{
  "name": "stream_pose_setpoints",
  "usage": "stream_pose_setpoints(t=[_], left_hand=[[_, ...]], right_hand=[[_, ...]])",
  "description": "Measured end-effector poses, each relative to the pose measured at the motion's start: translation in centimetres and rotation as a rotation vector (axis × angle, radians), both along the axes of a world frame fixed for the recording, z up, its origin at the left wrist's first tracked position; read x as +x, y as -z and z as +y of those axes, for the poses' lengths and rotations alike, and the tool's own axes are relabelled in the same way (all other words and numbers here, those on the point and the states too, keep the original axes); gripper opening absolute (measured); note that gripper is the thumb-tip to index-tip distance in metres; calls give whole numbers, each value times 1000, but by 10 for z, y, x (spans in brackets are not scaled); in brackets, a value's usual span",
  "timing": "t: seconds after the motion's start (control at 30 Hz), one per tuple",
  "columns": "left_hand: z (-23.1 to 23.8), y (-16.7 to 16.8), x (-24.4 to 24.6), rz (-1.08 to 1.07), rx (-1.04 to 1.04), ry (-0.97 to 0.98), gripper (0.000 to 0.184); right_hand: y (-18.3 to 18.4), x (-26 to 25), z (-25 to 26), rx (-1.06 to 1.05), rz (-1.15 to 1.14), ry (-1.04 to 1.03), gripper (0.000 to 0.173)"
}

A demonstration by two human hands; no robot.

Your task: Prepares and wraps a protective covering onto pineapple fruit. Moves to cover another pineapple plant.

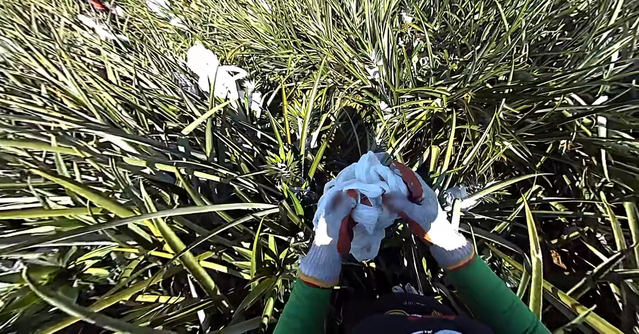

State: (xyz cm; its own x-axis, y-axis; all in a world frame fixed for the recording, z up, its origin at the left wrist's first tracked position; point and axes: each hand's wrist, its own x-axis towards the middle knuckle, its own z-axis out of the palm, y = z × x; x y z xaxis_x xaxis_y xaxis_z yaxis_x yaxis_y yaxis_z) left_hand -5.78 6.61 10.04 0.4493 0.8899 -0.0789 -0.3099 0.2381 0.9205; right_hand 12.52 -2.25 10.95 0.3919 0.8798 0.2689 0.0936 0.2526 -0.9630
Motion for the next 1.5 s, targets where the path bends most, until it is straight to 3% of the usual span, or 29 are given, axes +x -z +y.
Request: stream_pose_setpoints(t=[0.07, 0.13, 0.27, 0.33, 0.43, 0.5, 0.57, 0.67, 0.73, 0.87, 0.93, 1.07, 1.2, 1.27, 1.37, 1.43, 1.5], left_hand=[[-1, 5, -1, 49, 9, -9, 34], [0, 13, -2, 105, 63, -30, 35], [-5, 10, 1, 397, 223, -98, 31], [-8, 7, 4, 556, 315, -113, 33], [-13, 0, 9, 616, 437, -112, 32], [-15, -5, 6, 601, 477, -105, 30], [-19, -13, 1, 515, 473, -90, 30], [-27, -18, -1, 425, 417, -39, 33], [-27, -10, -1, 438, 362, -18, 37], [-18, 7, -6, 617, 340, -13, 36], [-18, 9, -4, 733, 351, 9, 37], [-12, 11, -3, 728, 448, 166, 40], [0, 5, -22, 275, 269, 538, 60], [6, 6, -29, 118, 200, 629, 62], [6, 19, -38, -44, 170, 584, 48], [-1, 19, -42, -28, 222, 479, 48], [-12, 5, -43, 60, 251, 405, 31]], right_hand=[[0, 0, -2, 71, 346, -97, 65], [0, -1, -4, 95, 523, -140, 59], [-4, -11, -3, 94, 514, -109, 57], [-8, -19, -5, 82, 271, -46, 61], [-4, -31, -6, 32, -493, 107, 58], [2, -35, 0, -15, -812, 219, 50], [3, -34, 7, -138, -968, 256, 44], [6, -33, 14, -323, -1000, 212, 45], [10, -31, 14, -330, -785, 155, 51], [16, -27, 12, -130, 393, -6, 57], [16, -27, 9, -63, 588, -100, 54], [5, -31, 1, -114, 329, -241, 57], [-4, -26, -4, -161, 169, -384, 63], [-6, -26, -5, -150, 118, -460, 68], [-12, -27, -6, -88, -232, -529, 76], [-17, -34, -7, -90, -522, -548, 77], [-19, -43, -8, -97, -602, -604, 72]])
